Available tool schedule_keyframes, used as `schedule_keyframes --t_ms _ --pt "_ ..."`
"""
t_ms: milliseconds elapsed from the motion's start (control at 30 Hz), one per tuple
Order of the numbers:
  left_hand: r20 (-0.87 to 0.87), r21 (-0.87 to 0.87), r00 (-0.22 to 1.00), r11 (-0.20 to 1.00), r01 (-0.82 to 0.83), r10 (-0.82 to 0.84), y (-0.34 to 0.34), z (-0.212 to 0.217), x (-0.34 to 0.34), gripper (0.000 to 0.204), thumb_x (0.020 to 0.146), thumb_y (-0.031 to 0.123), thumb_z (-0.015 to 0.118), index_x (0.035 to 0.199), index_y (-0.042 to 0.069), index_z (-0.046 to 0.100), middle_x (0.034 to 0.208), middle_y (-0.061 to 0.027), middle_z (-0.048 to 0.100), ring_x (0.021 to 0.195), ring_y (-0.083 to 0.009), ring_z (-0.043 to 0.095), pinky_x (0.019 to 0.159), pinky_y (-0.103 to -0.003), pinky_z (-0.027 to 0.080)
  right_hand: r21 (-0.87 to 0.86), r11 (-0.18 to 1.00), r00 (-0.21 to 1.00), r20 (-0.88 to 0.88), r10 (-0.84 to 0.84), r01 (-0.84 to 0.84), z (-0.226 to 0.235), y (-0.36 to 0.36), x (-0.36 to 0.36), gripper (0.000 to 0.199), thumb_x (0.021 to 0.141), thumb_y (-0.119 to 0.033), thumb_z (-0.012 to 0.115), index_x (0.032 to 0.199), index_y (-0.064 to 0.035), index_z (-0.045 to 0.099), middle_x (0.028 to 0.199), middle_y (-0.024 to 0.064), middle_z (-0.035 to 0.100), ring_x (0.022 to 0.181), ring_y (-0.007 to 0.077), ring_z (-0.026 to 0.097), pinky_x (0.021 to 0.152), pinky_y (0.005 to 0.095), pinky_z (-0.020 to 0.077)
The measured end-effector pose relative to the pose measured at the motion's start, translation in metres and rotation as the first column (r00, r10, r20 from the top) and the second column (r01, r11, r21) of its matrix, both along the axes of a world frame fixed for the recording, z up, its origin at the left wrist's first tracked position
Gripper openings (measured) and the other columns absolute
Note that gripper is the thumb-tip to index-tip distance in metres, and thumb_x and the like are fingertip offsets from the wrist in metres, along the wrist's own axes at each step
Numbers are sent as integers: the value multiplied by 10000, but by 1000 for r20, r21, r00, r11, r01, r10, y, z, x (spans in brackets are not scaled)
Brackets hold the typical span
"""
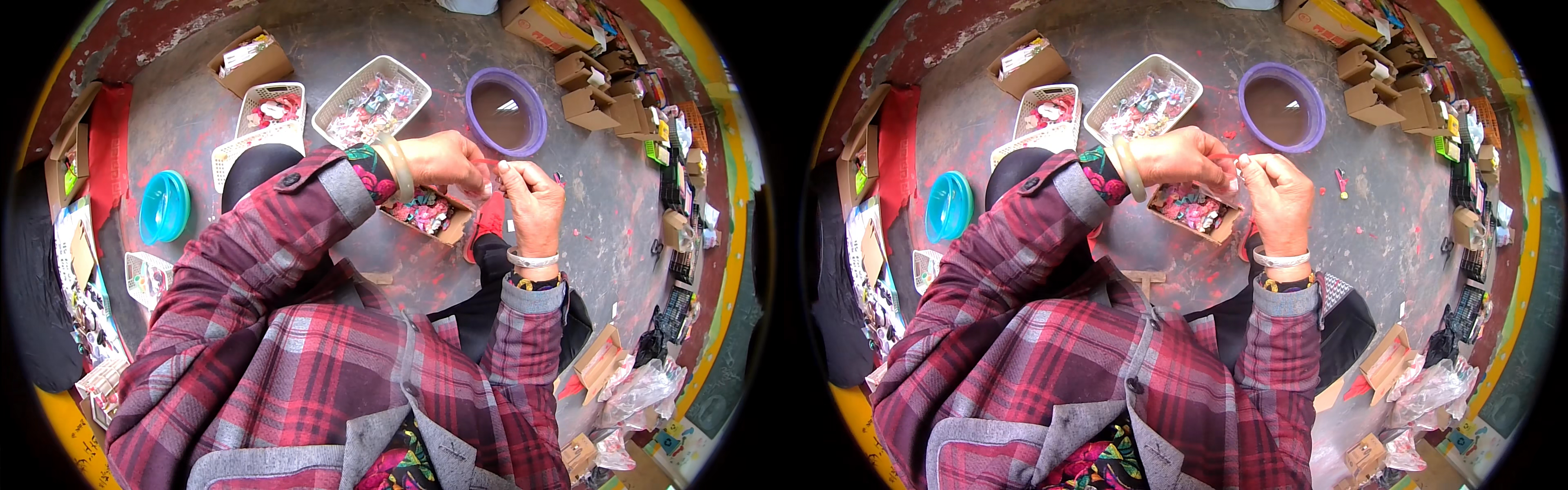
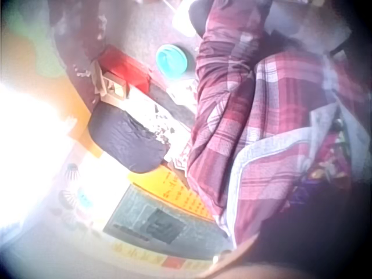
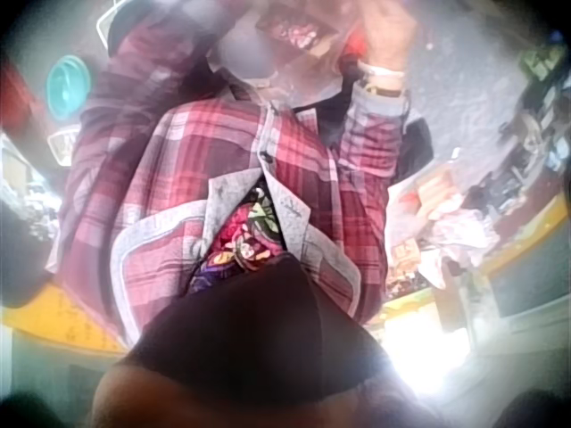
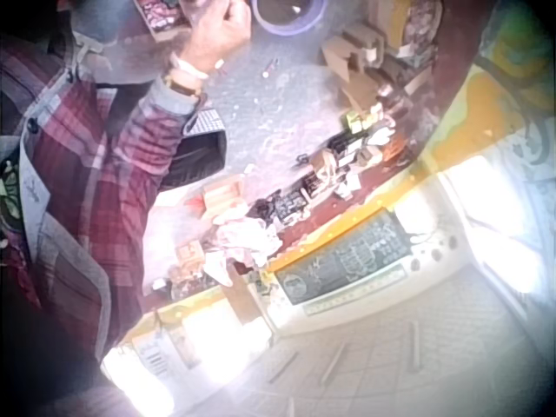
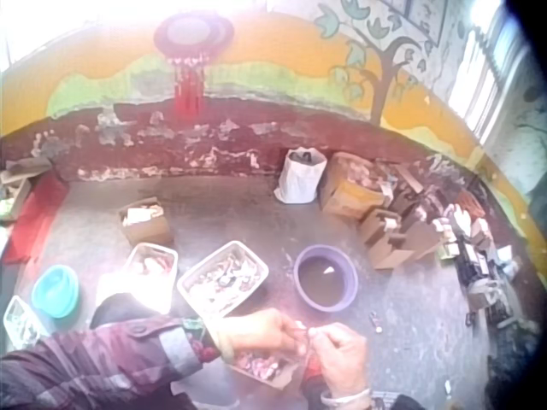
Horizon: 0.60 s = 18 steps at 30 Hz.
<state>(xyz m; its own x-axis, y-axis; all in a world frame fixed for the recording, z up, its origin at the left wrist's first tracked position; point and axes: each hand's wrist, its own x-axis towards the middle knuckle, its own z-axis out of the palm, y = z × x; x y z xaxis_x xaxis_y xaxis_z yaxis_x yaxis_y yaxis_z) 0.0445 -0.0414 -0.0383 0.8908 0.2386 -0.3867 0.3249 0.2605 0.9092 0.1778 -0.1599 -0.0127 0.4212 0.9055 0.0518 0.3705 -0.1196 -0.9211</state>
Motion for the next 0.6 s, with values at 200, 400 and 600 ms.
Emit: schedule_keyframes --t_ms 200,400,600 --pt "-8 113 997 990 80 -80 4 8 -1 272 827 267 626 851 -3 651 797 -23 639 744 -103 574 717 -246 458 11 999 998 -48 -44 45 1 0 -1 149 837 -118 615 789 22 627 684 29 597 619 71 537 534 208 413" --pt "240 -30 970 999 40 -31 0 22 -4 373 830 335 633 962 -14 630 888 -31 637 880 -93 560 818 -245 430 -4 966 865 -444 -234 259 3 1 12 200 868 -194 583 813 -3 603 627 31 582 515 92 573 404 185 414" --pt "247 -231 967 973 -5 64 -2 10 1 362 846 263 624 1062 -23 577 985 -45 618 942 -100 554 854 -237 421 0 964 854 -463 -236 266 4 2 12 209 869 -206 582 810 -6 595 649 51 596 500 108 574 416 191 417"
